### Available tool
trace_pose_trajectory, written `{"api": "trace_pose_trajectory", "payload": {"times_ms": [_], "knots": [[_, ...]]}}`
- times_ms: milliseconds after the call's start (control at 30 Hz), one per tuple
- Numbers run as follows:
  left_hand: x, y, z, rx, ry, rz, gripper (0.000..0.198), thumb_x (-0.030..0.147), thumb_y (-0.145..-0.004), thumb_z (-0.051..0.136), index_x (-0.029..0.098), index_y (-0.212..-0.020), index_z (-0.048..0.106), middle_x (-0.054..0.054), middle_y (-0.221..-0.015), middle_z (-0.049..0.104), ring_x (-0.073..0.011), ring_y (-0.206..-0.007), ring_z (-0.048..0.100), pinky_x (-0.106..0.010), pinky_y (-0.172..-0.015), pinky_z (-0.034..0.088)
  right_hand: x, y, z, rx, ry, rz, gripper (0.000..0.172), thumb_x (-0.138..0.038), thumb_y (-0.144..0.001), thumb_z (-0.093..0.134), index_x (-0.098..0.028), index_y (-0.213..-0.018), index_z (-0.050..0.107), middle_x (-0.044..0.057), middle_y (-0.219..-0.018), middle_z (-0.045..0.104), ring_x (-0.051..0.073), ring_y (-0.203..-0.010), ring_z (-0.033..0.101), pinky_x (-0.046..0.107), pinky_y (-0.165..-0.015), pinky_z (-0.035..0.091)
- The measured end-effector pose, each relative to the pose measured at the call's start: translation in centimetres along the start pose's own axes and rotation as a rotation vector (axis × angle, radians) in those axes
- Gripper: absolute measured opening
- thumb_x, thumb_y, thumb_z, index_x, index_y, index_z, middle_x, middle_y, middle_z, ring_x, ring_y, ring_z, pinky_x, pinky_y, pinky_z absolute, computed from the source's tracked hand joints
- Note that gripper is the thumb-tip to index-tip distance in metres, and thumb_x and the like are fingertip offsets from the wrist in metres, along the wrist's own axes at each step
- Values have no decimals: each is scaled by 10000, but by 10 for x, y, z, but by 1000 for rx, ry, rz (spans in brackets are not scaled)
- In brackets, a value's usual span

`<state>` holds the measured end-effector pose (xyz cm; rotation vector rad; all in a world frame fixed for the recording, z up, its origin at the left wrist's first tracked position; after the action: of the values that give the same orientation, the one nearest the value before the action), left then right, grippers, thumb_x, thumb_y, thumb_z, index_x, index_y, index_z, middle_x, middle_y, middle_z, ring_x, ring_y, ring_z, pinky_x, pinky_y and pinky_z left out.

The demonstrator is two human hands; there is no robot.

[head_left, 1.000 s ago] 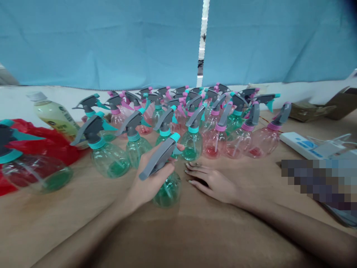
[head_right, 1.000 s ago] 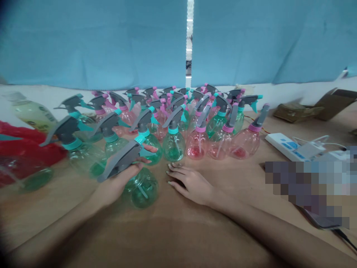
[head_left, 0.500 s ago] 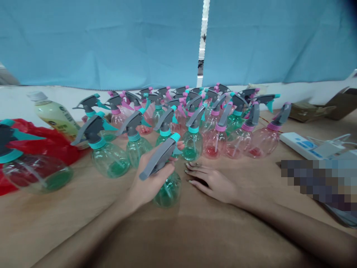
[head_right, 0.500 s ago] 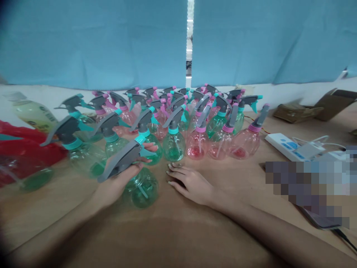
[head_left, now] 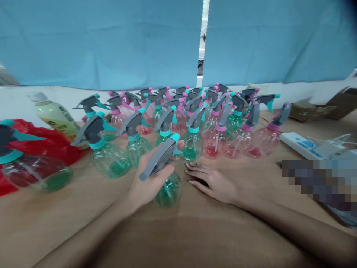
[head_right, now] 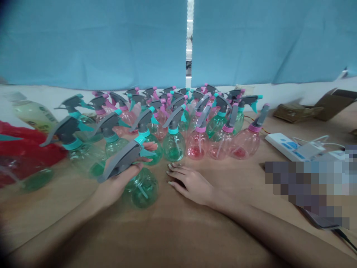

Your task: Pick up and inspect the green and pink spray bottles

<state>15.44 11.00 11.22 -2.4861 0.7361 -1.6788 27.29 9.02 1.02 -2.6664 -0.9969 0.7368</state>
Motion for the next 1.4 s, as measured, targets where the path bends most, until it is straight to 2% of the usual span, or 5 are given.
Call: {"api": "trace_pose_trajectory", "payload": {"times_ms": [533, 733, 967, 1233, 1400], "knots": [[0, -1, 2, -30, -20, 28, 423, 123, -748, 476, 300, -1114, 592, 13, -1069, 654, -175, -879, 632, -283, -773, 500, -2, 0, -3, 22, -33, -14, 370, -327, -930, 417, -211, -1267, 516, 64, -1296, 549, 194, -1259, 436, 421, -1058, 366], [0, 0, -1, 3, -132, 30, 365, 179, -775, 473, 280, -1102, 599, 25, -724, 627, -156, -609, 566, -291, -664, 474, -3, 0, -3, 24, -36, -23, 364, -329, -930, 417, -221, -1262, 521, 62, -1283, 560, 202, -1252, 444, 430, -1052, 372], [2, 0, -4, 28, -216, 38, 291, 190, -771, 482, 299, -993, 634, 48, -618, 548, -145, -551, 502, -268, -573, 425, -1, 0, -1, 13, -18, -21, 378, -334, -932, 409, -202, -1272, 510, 65, -1293, 551, 190, -1258, 436, 410, -1061, 367], [3, 0, -3, 10, -137, 47, 155, 174, -737, 474, 244, -799, 598, 21, -785, 632, -171, -722, 586, -290, -700, 460, -1, 1, -2, 18, -23, -23, 371, -324, -929, 420, -220, -1274, 509, 57, -1299, 546, 196, -1261, 434, 419, -1063, 361], [2, -1, -3, -2, -124, 40, 177, 174, -748, 476, 259, -832, 607, 25, -781, 634, -167, -741, 588, -282, -701, 461, -1, 0, -1, 3, -9, -11, 378, -330, -933, 412, -180, -1263, 520, 65, -1292, 553, 175, -1267, 424, 373, -1081, 339]]}}
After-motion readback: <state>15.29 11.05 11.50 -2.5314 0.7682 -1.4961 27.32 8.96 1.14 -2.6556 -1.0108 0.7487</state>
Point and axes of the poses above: each hand's wrist, its own y-axis away from the middle knuckle, its own z-axis out of the palm, x = y × z, the point moved 10 cm from there along -y, towards the middle knuckle
